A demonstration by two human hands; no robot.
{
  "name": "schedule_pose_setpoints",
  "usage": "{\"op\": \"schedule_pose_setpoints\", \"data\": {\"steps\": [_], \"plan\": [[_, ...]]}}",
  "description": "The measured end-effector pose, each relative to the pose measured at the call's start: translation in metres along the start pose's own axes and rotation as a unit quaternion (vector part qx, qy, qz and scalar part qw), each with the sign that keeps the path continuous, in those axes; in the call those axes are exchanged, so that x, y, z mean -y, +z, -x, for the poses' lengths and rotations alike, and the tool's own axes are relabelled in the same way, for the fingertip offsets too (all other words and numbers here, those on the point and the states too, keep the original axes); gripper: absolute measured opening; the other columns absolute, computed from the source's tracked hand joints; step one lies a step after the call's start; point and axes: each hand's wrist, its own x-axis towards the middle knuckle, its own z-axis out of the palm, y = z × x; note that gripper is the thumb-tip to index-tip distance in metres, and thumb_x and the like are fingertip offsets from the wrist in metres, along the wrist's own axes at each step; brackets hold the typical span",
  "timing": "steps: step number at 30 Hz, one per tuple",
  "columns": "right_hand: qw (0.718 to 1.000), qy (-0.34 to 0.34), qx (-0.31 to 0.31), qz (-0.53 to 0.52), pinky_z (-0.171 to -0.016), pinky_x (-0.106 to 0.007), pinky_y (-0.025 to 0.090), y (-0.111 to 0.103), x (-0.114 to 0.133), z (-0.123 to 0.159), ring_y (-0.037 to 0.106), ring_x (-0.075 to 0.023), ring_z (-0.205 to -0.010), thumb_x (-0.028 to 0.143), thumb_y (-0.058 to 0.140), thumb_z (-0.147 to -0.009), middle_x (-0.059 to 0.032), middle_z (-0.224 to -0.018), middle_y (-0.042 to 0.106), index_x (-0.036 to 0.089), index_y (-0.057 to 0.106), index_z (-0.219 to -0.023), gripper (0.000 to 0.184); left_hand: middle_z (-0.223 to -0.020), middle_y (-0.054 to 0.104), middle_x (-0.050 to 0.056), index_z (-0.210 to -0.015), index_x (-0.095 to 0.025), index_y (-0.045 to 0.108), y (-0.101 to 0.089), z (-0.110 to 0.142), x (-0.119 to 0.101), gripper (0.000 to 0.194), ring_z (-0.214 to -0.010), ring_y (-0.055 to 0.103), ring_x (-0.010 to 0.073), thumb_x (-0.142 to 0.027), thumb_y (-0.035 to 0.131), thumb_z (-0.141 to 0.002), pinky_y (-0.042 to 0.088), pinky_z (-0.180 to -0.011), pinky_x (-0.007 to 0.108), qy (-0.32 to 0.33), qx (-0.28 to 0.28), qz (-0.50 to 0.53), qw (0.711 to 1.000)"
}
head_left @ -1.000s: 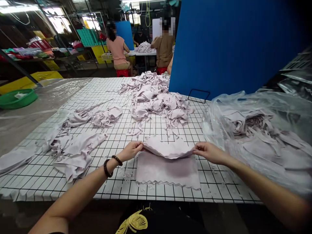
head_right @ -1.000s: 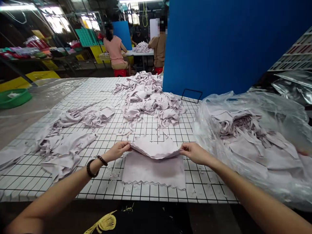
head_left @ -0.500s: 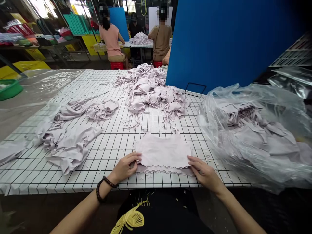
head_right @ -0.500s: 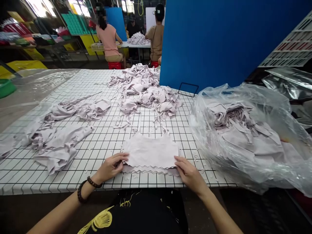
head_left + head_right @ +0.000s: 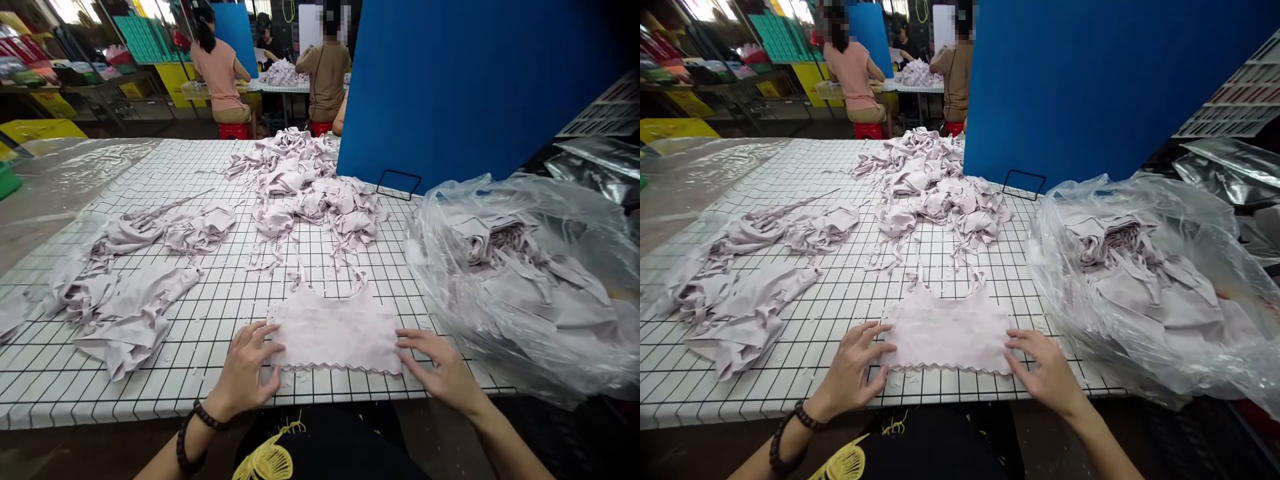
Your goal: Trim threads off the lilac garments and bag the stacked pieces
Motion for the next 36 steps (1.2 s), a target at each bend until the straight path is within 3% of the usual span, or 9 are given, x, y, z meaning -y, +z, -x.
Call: {"op": "schedule_pose_setpoints", "data": {"steps": [3, 5, 9, 12, 15, 21, 26, 30, 36], "plan": [[0.996, 0.066, -0.031, -0.041, -0.076, -0.035, 0.049, -0.014, 0.001, -0.058, 0.062, -0.0225, -0.088, 0.036, 0.05, -0.087, -0.0065, -0.098, 0.067, 0.025, 0.065, -0.091, 0.02, -0.119, 0.058, 0.007, -0.098, -0.027, 0.068, -0.001, -0.027, -0.038, 0.025, -0.117, 0.046, 0.0294, -0.024, 0.056, -0.076, 0.035, -0.104, 0.049, -0.008, 0.006, 0.091, 0.996], [0.995, 0.091, -0.02, -0.03, -0.075, -0.032, 0.047, -0.011, -0.002, -0.107, 0.061, -0.02, -0.081, 0.038, 0.05, -0.086, -0.0054, -0.094, 0.067, 0.023, 0.065, -0.087, 0.022, -0.113, 0.061, 0.007, -0.1, -0.027, 0.067, 0.015, -0.056, -0.064, 0.024, -0.109, 0.052, 0.0234, -0.024, 0.051, -0.082, 0.041, -0.1, 0.04, -0.006, 0.078, 0.234, 0.969], [0.989, 0.14, 0.04, 0.021, -0.071, -0.027, 0.042, 0.02, -0.003, -0.193, 0.059, -0.018, -0.081, 0.042, 0.057, -0.078, -0.0055, -0.092, 0.067, 0.019, 0.065, -0.083, 0.025, -0.113, 0.062, 0.01, -0.112, -0.019, 0.061, 0.074, -0.12, -0.089, 0.032, -0.098, 0.06, 0.0205, -0.025, 0.056, -0.08, 0.047, -0.09, 0.036, -0.127, 0.246, 0.521, 0.807], [0.983, 0.164, 0.067, 0.055, -0.064, -0.026, 0.037, 0.044, -0.001, -0.226, 0.058, -0.0192, -0.079, 0.043, 0.063, -0.071, -0.0058, -0.088, 0.066, 0.018, 0.062, -0.077, 0.025, -0.121, 0.056, 0.012, -0.114, -0.016, 0.056, 0.109, -0.151, -0.084, 0.042, -0.097, 0.063, 0.0189, -0.02, 0.064, -0.073, 0.046, -0.093, 0.035, -0.25, 0.252, 0.641, 0.681], [0.976, 0.206, 0.07, 0.01, -0.062, -0.025, 0.034, 0.057, -0.003, -0.24, 0.057, -0.02, -0.081, 0.026, 0.068, -0.063, -0.0049, -0.081, 0.065, 0.018, 0.058, -0.068, 0.014, -0.124, 0.055, 0.013, -0.114, -0.016, 0.054, 0.12, -0.159, -0.074, 0.044, -0.097, 0.064, 0.0186, -0.019, 0.065, -0.072, 0.045, -0.093, 0.034, -0.286, 0.244, 0.69, 0.618], [0.944, 0.278, 0.085, -0.155, -0.045, -0.02, 0.029, 0.055, -0.025, -0.253, 0.049, -0.0116, -0.056, 0.013, 0.062, -0.063, -0.0026, -0.065, 0.059, 0.017, 0.049, -0.063, 0.013, -0.127, 0.054, 0.014, -0.116, -0.014, 0.053, 0.117, -0.158, -0.066, 0.048, -0.103, 0.062, 0.0202, -0.018, 0.068, -0.071, 0.043, -0.098, 0.036, -0.299, 0.256, 0.694, 0.603], [0.871, 0.317, 0.117, -0.358, -0.032, -0.016, 0.017, 0.041, -0.047, -0.255, 0.032, -0.0042, -0.04, 0.016, 0.057, -0.07, -0.002, -0.069, 0.06, 0.018, 0.046, -0.069, 0.012, -0.131, 0.051, 0.018, -0.134, -0.014, 0.033, 0.118, -0.162, -0.061, 0.073, -0.101, 0.064, 0.0216, -0.025, 0.07, -0.072, 0.039, -0.103, 0.041, -0.306, 0.269, 0.727, 0.553], [0.821, 0.319, 0.099, -0.463, -0.028, -0.013, 0.018, 0.024, -0.057, -0.259, 0.031, -0.0028, -0.039, 0.015, 0.059, -0.072, -0.0017, -0.071, 0.059, 0.016, 0.053, -0.076, 0.007, -0.133, 0.048, 0.019, -0.137, -0.013, 0.027, 0.116, -0.162, -0.061, 0.079, -0.103, 0.063, 0.0222, -0.026, 0.07, -0.073, 0.038, -0.104, 0.041, -0.303, 0.271, 0.728, 0.551], [0.807, 0.276, 0.047, -0.52, -0.028, -0.012, 0.024, 0.0, -0.049, -0.264, 0.04, -0.0028, -0.045, 0.019, 0.063, -0.076, -0.006, -0.094, 0.067, 0.016, 0.062, -0.089, 0.013, -0.134, 0.048, 0.019, -0.138, -0.015, 0.028, 0.116, -0.161, -0.06, 0.076, -0.103, 0.063, 0.0214, -0.026, 0.069, -0.075, 0.04, -0.101, 0.039, -0.302, 0.274, 0.728, 0.552]]}}
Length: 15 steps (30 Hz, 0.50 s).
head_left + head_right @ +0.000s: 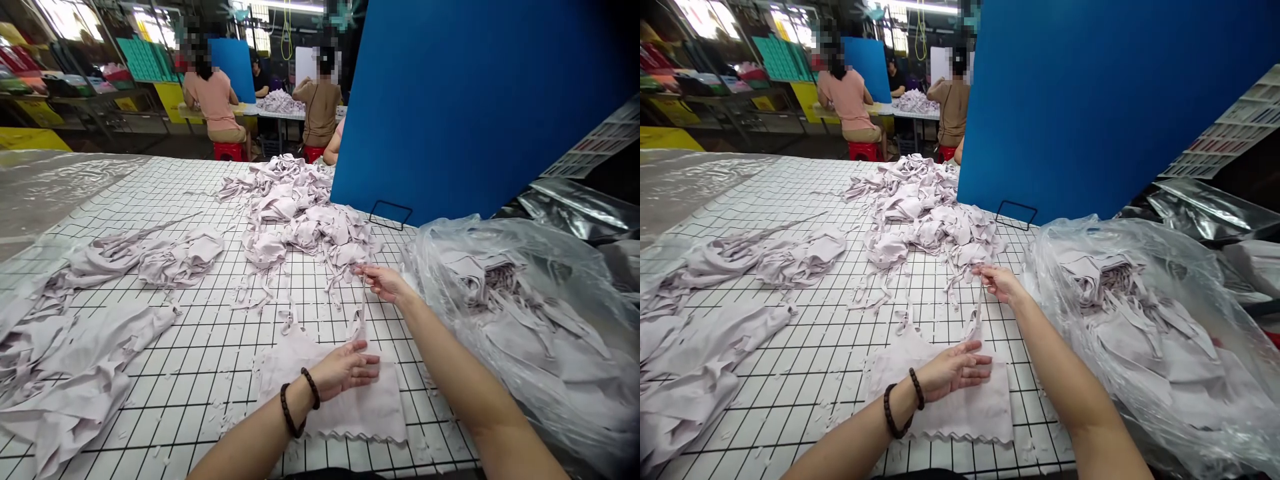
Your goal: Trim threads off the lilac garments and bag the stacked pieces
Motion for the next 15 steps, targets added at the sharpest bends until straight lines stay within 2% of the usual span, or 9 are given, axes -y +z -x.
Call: {"op": "schedule_pose_setpoints", "data": {"steps": [2, 4, 6, 8, 11, 13, 15], "plan": [[0.997, -0.066, 0.0, 0.038, -0.031, -0.014, 0.031, 0.005, 0.004, 0.014, 0.047, -0.0049, -0.048, 0.027, 0.063, -0.079, -0.0071, -0.096, 0.068, 0.017, 0.064, -0.094, 0.018, -0.132, 0.05, 0.019, -0.135, -0.014, 0.033, -0.002, -0.001, 0.0, 0.07, -0.102, 0.063, 0.0219, -0.032, 0.067, -0.077, 0.041, -0.1, 0.039, -0.001, 0.004, 0.019, 1.0], [0.983, -0.131, 0.019, 0.129, -0.041, -0.018, 0.043, 0.011, 0.005, 0.036, 0.056, -0.0092, -0.058, 0.033, 0.063, -0.08, -0.0068, -0.093, 0.069, 0.018, 0.067, -0.097, 0.023, -0.129, 0.053, 0.018, -0.131, -0.015, 0.037, -0.005, -0.001, -0.002, 0.065, -0.1, 0.064, 0.0234, -0.047, 0.061, -0.08, 0.043, -0.096, 0.04, -0.005, 0.015, 0.054, 0.998], [0.948, -0.189, 0.067, 0.247, -0.063, -0.026, 0.054, 0.016, -0.001, 0.06, 0.063, -0.0153, -0.077, 0.033, 0.061, -0.081, -0.0058, -0.095, 0.069, 0.02, 0.069, -0.097, 0.022, -0.127, 0.054, 0.018, -0.13, -0.017, 0.039, -0.006, 0.0, -0.004, 0.069, -0.1, 0.064, 0.0256, -0.063, 0.049, -0.08, 0.045, -0.091, 0.041, 0.005, 0.031, 0.096, 0.995], [0.899, -0.239, 0.112, 0.35, -0.084, -0.034, 0.052, 0.018, -0.012, 0.082, 0.063, -0.0191, -0.094, 0.029, 0.057, -0.084, -0.0051, -0.1, 0.068, 0.022, 0.071, -0.098, 0.02, -0.127, 0.053, 0.017, -0.13, -0.019, 0.04, -0.006, 0.002, -0.008, 0.073, -0.102, 0.063, 0.0275, -0.071, 0.041, -0.079, 0.047, -0.087, 0.042, 0.031, 0.041, 0.136, 0.989], [0.843, -0.291, 0.119, 0.437, -0.094, -0.039, 0.048, 0.014, -0.037, 0.1, 0.06, -0.0202, -0.105, 0.021, 0.05, -0.087, -0.0043, -0.111, 0.066, 0.028, 0.069, -0.106, 0.028, -0.123, 0.056, 0.015, -0.121, -0.016, 0.048, -0.002, 0.004, -0.011, 0.062, -0.103, 0.062, 0.0262, -0.065, 0.044, -0.082, 0.048, -0.086, 0.039, 0.074, 0.038, 0.154, 0.985], [0.83, -0.305, 0.098, 0.457, -0.096, -0.041, 0.047, 0.011, -0.053, 0.103, 0.059, -0.0208, -0.108, 0.019, 0.048, -0.087, -0.0045, -0.116, 0.064, 0.029, 0.068, -0.109, 0.031, -0.117, 0.059, 0.014, -0.112, -0.014, 0.054, 0.0, 0.005, -0.01, 0.048, -0.099, 0.063, 0.0228, -0.053, 0.052, -0.084, 0.049, -0.085, 0.035, 0.088, 0.026, 0.126, 0.988], [0.829, -0.315, 0.079, 0.456, -0.096, -0.041, 0.047, 0.01, -0.064, 0.103, 0.058, -0.0209, -0.11, 0.018, 0.049, -0.086, -0.0044, -0.118, 0.063, 0.03, 0.067, -0.111, 0.033, -0.11, 0.062, 0.012, -0.106, -0.014, 0.056, 0.003, 0.004, -0.008, 0.037, -0.091, 0.066, 0.0192, -0.043, 0.059, -0.084, 0.05, -0.082, 0.03, 0.094, 0.014, 0.089, 0.992]]}}
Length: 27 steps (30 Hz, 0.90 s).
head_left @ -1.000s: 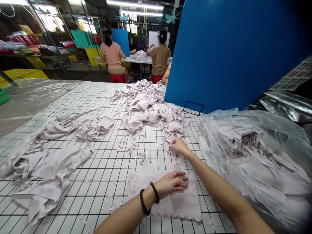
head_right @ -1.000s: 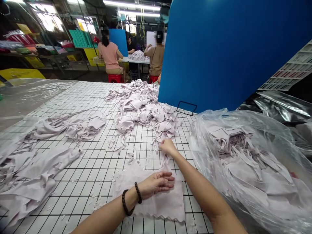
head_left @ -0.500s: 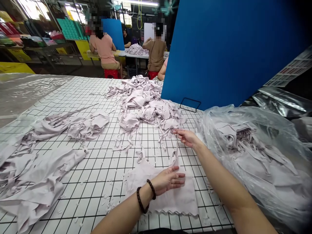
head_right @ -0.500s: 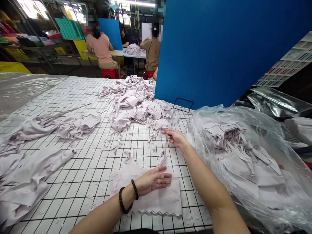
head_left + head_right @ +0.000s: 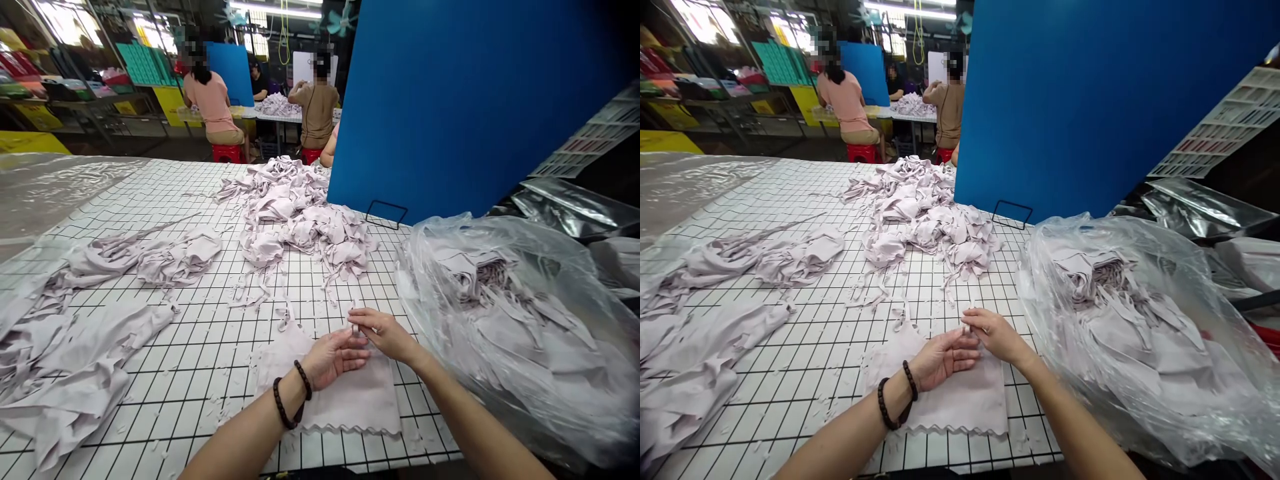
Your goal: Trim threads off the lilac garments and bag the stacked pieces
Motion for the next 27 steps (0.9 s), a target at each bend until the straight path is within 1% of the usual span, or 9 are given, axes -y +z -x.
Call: {"op": "schedule_pose_setpoints", "data": {"steps": [6, 9, 11, 16, 19, 21, 24, 25, 27], "plan": [[0.997, 0.027, -0.056, -0.045, -0.09, -0.036, 0.049, 0.006, 0.006, 0.001, 0.06, -0.0188, -0.103, 0.02, 0.048, -0.086, -0.0053, -0.121, 0.06, 0.028, 0.067, -0.11, 0.031, -0.072, 0.058, -0.001, -0.104, -0.015, 0.058, 0.0, -0.002, 0.005, 0.037, -0.05, 0.059, 0.0079, -0.042, 0.064, -0.08, 0.044, -0.046, 0.019, -0.013, -0.031, -0.105, 0.994], [0.981, 0.121, -0.142, -0.05, -0.074, -0.033, 0.051, 0.0, 0.012, 0.005, 0.061, -0.0159, -0.08, 0.028, 0.052, -0.085, -0.0077, -0.12, 0.059, 0.024, 0.064, -0.113, 0.03, -0.064, 0.052, -0.004, -0.113, -0.014, 0.057, 0.001, 0.001, 0.003, 0.043, -0.038, 0.047, 0.0045, -0.046, 0.057, -0.084, 0.034, -0.035, 0.018, -0.004, -0.032, -0.13, 0.991], [0.961, 0.212, -0.16, -0.08, -0.062, -0.029, 0.047, -0.004, 0.016, 0.011, 0.056, -0.0141, -0.067, 0.038, 0.054, -0.084, -0.0077, -0.098, 0.065, 0.018, 0.067, -0.102, 0.029, -0.063, 0.051, -0.005, -0.116, -0.014, 0.056, 0.002, 0.002, 0.002, 0.046, -0.036, 0.043, 0.004, -0.048, 0.053, -0.085, 0.031, -0.033, 0.018, -0.002, -0.032, -0.139, 0.99], [0.918, 0.311, 0.029, -0.246, -0.047, -0.023, 0.03, -0.003, 0.027, 0.021, 0.041, -0.0086, -0.051, 0.053, 0.06, -0.078, -0.0021, -0.061, 0.057, 0.013, 0.069, -0.07, 0.042, -0.065, 0.054, -0.003, -0.105, -0.013, 0.055, 0.008, 0.003, 0.005, 0.052, -0.037, 0.05, 0.0061, -0.057, 0.055, -0.079, 0.032, -0.034, 0.017, -0.012, -0.034, -0.21, 0.977], [0.867, 0.339, 0.058, -0.361, -0.041, -0.022, 0.014, 0.005, 0.028, 0.02, 0.026, -0.0044, -0.043, 0.051, 0.066, -0.072, 0.0019, -0.056, 0.051, 0.013, 0.068, -0.074, 0.038, -0.062, 0.055, -0.002, -0.099, -0.012, 0.054, 0.01, 0.002, 0.008, 0.054, -0.038, 0.052, 0.0087, -0.062, 0.05, -0.079, 0.034, -0.034, 0.018, -0.013, -0.036, -0.273, 0.961], [0.842, 0.344, 0.057, -0.412, -0.041, -0.022, 0.012, 0.009, 0.025, 0.019, 0.028, -0.0039, -0.044, 0.047, 0.072, -0.068, 0.002, -0.057, 0.052, 0.013, 0.067, -0.072, 0.034, -0.062, 0.056, -0.001, -0.096, -0.012, 0.053, 0.01, 0.003, 0.009, 0.051, -0.039, 0.052, 0.0096, -0.06, 0.043, -0.083, 0.036, -0.036, 0.02, -0.02, -0.046, -0.325, 0.944], [0.845, 0.346, 0.029, -0.407, -0.041, -0.021, 0.022, 0.012, 0.018, 0.02, 0.04, -0.0063, -0.047, 0.041, 0.076, -0.062, -0.0004, -0.058, 0.056, 0.012, 0.066, -0.066, 0.032, -0.071, 0.059, 0.001, -0.095, -0.015, 0.054, 0.011, 0.012, 0.01, 0.039, -0.048, 0.054, 0.0108, -0.048, 0.035, -0.09, 0.043, -0.047, 0.025, 0.017, -0.076, -0.462, 0.883], [0.852, 0.349, 0.01, -0.39, -0.042, -0.021, 0.026, 0.013, 0.016, 0.02, 0.043, -0.0073, -0.048, 0.04, 0.077, -0.061, -0.0009, -0.057, 0.057, 0.011, 0.066, -0.065, 0.031, -0.076, 0.06, 0.003, -0.096, -0.016, 0.056, 0.011, 0.017, 0.01, 0.034, -0.056, 0.056, 0.0123, -0.043, 0.036, -0.09, 0.046, -0.055, 0.027, 0.059, -0.1, -0.527, 0.842], [0.864, 0.352, -0.021, -0.359, -0.045, -0.022, 0.031, 0.015, 0.014, 0.021, 0.046, -0.0088, -0.048, 0.039, 0.077, -0.06, -0.0006, -0.056, 0.058, 0.012, 0.066, -0.068, 0.03, -0.087, 0.06, 0.005, -0.099, -0.018, 0.058, 0.012, 0.026, 0.013, 0.024, -0.077, 0.058, 0.0167, -0.034, 0.043, -0.089, 0.046, -0.071, 0.031, 0.148, -0.166, -0.656, 0.722]]}}
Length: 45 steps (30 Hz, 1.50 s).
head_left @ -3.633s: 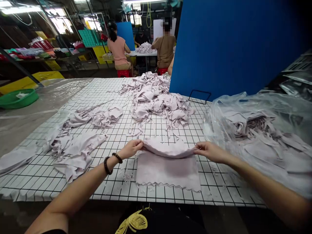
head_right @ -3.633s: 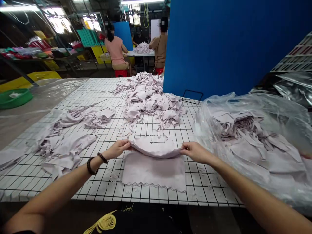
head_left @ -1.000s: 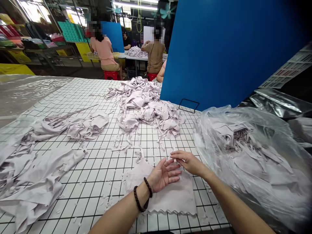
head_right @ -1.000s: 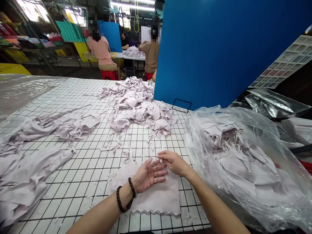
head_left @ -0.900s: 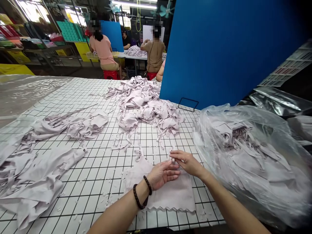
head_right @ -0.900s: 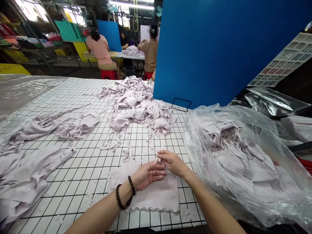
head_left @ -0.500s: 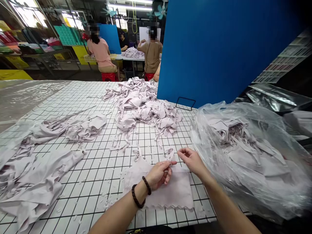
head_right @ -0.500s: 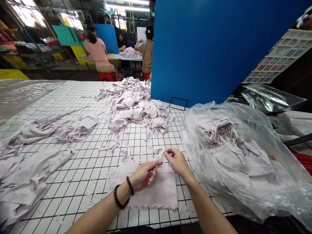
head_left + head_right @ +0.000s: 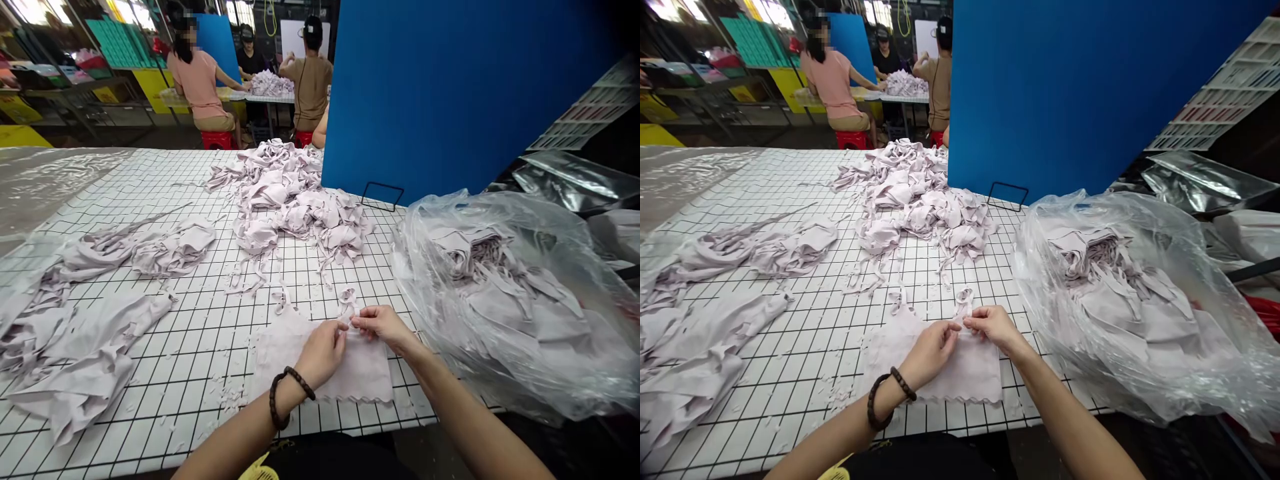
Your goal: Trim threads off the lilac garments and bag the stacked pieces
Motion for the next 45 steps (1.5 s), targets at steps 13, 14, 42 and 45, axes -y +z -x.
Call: {"op": "schedule_pose_setpoints", "data": {"steps": [13, 14, 42, 45], "plan": [[0.989, -0.104, 0.0, 0.109, -0.051, -0.021, 0.031, 0.019, -0.028, -0.005, 0.04, -0.0084, -0.055, 0.032, 0.067, -0.07, 0.0041, -0.061, 0.049, 0.015, 0.06, -0.073, 0.019, -0.093, 0.057, 0.004, -0.092, -0.021, 0.061, 0.009, 0.002, 0.014, 0.019, -0.091, 0.051, 0.0216, -0.037, 0.06, -0.082, 0.038, -0.077, 0.033, -0.014, -0.085, -0.225, 0.971], [0.988, -0.107, -0.001, 0.113, -0.051, -0.021, 0.03, 0.019, -0.028, -0.005, 0.039, -0.0084, -0.055, 0.031, 0.067, -0.071, 0.0045, -0.06, 0.048, 0.015, 0.06, -0.074, 0.018, -0.093, 0.057, 0.004, -0.091, -0.021, 0.061, 0.009, 0.002, 0.014, 0.019, -0.091, 0.051, 0.0215, -0.037, 0.06, -0.082, 0.038, -0.076, 0.033, -0.014, -0.087, -0.222, 0.971], [0.903, -0.203, 0.038, 0.377, -0.054, -0.023, 0.03, 0.015, 0.001, 0.009, 0.042, -0.0107, -0.058, 0.014, 0.054, -0.065, 0.0032, -0.059, 0.051, 0.019, 0.05, -0.062, 0.007, -0.092, 0.059, 0.005, -0.083, -0.021, 0.066, 0.01, 0.003, 0.015, 0.017, -0.092, 0.051, 0.0215, -0.036, 0.059, -0.084, 0.036, -0.077, 0.034, -0.023, -0.07, -0.22, 0.973], [0.948, -0.117, 0.083, 0.283, -0.049, -0.021, 0.028, 0.011, 0.005, 0.0, 0.039, -0.0085, -0.053, 0.017, 0.058, -0.063, 0.0042, -0.057, 0.048, 0.018, 0.053, -0.063, 0.006, -0.092, 0.058, 0.004, -0.084, -0.022, 0.065, 0.01, 0.004, 0.014, 0.015, -0.092, 0.051, 0.0217, -0.036, 0.061, -0.083, 0.036, -0.077, 0.034, -0.02, -0.075, -0.22, 0.972]]}}
